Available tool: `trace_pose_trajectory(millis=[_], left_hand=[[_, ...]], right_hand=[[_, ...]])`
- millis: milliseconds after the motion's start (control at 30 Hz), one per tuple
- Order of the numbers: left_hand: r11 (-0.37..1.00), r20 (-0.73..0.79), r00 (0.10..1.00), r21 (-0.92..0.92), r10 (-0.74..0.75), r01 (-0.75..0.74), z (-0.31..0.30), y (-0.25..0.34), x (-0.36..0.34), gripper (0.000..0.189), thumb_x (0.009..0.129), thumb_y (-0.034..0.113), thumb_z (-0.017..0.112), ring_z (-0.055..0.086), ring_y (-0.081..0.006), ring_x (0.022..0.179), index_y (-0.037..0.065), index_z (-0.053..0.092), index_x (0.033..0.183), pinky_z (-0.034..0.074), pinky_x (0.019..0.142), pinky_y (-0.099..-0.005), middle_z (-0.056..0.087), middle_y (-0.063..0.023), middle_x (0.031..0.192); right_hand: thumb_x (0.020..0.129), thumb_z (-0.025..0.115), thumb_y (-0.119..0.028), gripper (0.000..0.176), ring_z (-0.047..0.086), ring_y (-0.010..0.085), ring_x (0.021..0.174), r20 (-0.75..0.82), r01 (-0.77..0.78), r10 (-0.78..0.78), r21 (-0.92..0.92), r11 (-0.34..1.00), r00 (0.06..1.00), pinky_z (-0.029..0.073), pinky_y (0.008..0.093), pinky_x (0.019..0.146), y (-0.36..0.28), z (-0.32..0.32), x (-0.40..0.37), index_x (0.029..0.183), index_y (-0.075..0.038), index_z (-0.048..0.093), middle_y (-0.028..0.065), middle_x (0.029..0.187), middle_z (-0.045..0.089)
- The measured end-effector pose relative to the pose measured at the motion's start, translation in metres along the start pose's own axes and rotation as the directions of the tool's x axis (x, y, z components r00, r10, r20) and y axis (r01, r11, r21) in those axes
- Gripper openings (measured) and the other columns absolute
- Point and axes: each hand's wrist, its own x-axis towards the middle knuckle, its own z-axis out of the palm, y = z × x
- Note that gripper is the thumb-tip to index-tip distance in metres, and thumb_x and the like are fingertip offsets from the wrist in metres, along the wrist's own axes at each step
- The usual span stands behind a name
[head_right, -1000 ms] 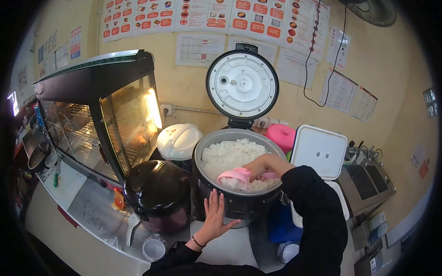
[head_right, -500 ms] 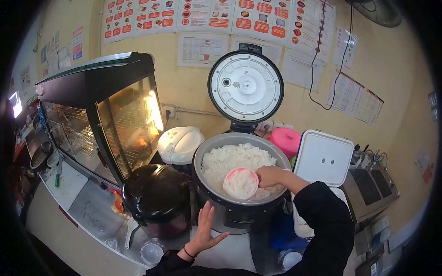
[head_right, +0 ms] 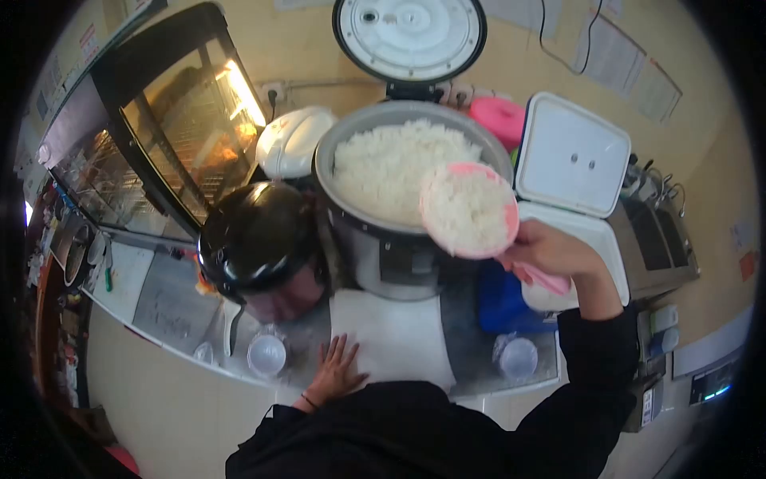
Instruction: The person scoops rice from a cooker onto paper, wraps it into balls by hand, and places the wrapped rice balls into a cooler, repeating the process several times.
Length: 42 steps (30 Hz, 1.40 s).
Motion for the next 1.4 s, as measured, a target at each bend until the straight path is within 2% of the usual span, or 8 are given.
trace_pose_trajectory(millis=[67,300,433,533,767,1000,1200,1400], left_hand=[[1.000,0.024,1.000,0.014,-0.007,0.006,0.000,-0.003,-0.005,0.073,0.074,0.056,0.050,0.015,-0.0325,0.129,0.012,0.032,0.130,0.008,0.098,-0.0586,0.020,-0.0190,0.137],[0.995,0.087,0.996,0.097,-0.005,-0.004,0.000,-0.005,-0.009,0.079,0.074,0.060,0.047,0.013,-0.0300,0.130,0.010,0.028,0.132,0.002,0.095,-0.0639,0.016,-0.0155,0.140],[0.998,0.083,0.997,0.055,0.003,-0.008,0.004,-0.001,-0.011,0.083,0.072,0.061,0.048,0.014,-0.0278,0.130,0.007,0.026,0.132,0.002,0.095,-0.0642,0.017,-0.0150,0.139],[1.000,0.076,0.997,0.007,-0.008,0.007,0.008,-0.003,-0.011,0.090,0.069,0.063,0.049,0.015,-0.0255,0.130,0.004,0.023,0.132,0.003,0.095,-0.0644,0.018,-0.0138,0.139],[0.994,0.184,0.983,0.102,0.006,-0.025,-0.006,-0.013,0.004,0.097,0.064,0.066,0.052,0.015,-0.0247,0.130,0.002,0.024,0.132,0.001,0.095,-0.0635,0.019,-0.0113,0.140],[0.998,0.187,0.982,0.056,-0.011,0.000,-0.007,-0.023,-0.005,0.101,0.062,0.068,0.052,0.012,-0.0273,0.131,0.001,0.022,0.132,-0.003,0.095,-0.0626,0.013,-0.0157,0.141],[0.999,0.252,0.967,0.033,-0.036,0.028,-0.016,-0.019,-0.003,0.103,0.062,0.069,0.053,0.008,-0.0272,0.131,0.001,0.022,0.132,-0.003,0.096,-0.0617,0.011,-0.0158,0.141],[0.998,0.237,0.971,0.050,-0.034,0.023,-0.014,-0.022,-0.005,0.102,0.061,0.068,0.054,0.009,-0.0269,0.131,0.004,0.022,0.133,-0.001,0.097,-0.0615,0.013,-0.0140,0.141]], right_hand=[[0.083,0.051,-0.009,0.011,0.050,0.0077,0.058,0.080,-0.128,0.110,0.272,0.954,0.991,0.044,0.0220,0.051,0.016,0.037,-0.023,0.091,-0.002,0.054,0.0011,0.070,0.052],[0.082,0.053,-0.017,0.018,0.047,0.0086,0.053,0.245,-0.267,0.210,0.228,0.936,0.946,0.041,0.0241,0.047,0.146,0.162,0.039,0.088,-0.001,0.051,0.0016,0.067,0.049],[0.077,0.056,-0.013,0.026,0.054,0.0221,0.059,-0.363,0.087,-0.155,-0.197,0.977,0.919,0.044,0.0345,0.051,0.214,0.214,0.099,0.102,-0.008,0.051,0.0098,0.072,0.055],[0.073,0.053,-0.007,0.038,0.056,0.0293,0.067,-0.485,0.073,-0.309,-0.445,0.892,0.818,0.046,0.0398,0.058,0.188,0.223,0.097,0.110,-0.013,0.051,0.0135,0.080,0.054],[0.069,0.050,-0.003,0.041,0.056,0.0297,0.067,-0.332,0.163,-0.517,-0.698,0.697,0.789,0.047,0.0404,0.054,0.185,0.252,0.084,0.110,-0.008,0.046,0.0116,0.082,0.051],[0.073,0.047,-0.009,0.042,0.057,0.0246,0.050,-0.286,-0.083,-0.376,-0.878,0.471,0.881,0.047,0.0348,0.043,0.195,0.306,0.077,0.111,0.007,0.038,0.0156,0.070,0.053],[0.075,0.045,-0.007,0.042,0.058,0.0269,0.052,-0.307,-0.137,-0.241,-0.833,0.536,0.921,0.047,0.0356,0.044,0.191,0.307,0.085,0.112,0.007,0.034,0.0170,0.072,0.054],[0.078,0.049,-0.011,0.048,0.059,0.0371,0.065,-0.131,0.103,-0.113,-0.078,0.992,0.985,0.046,0.0421,0.053,0.190,0.253,0.076,0.118,-0.003,0.024,0.0253,0.084,0.056]])
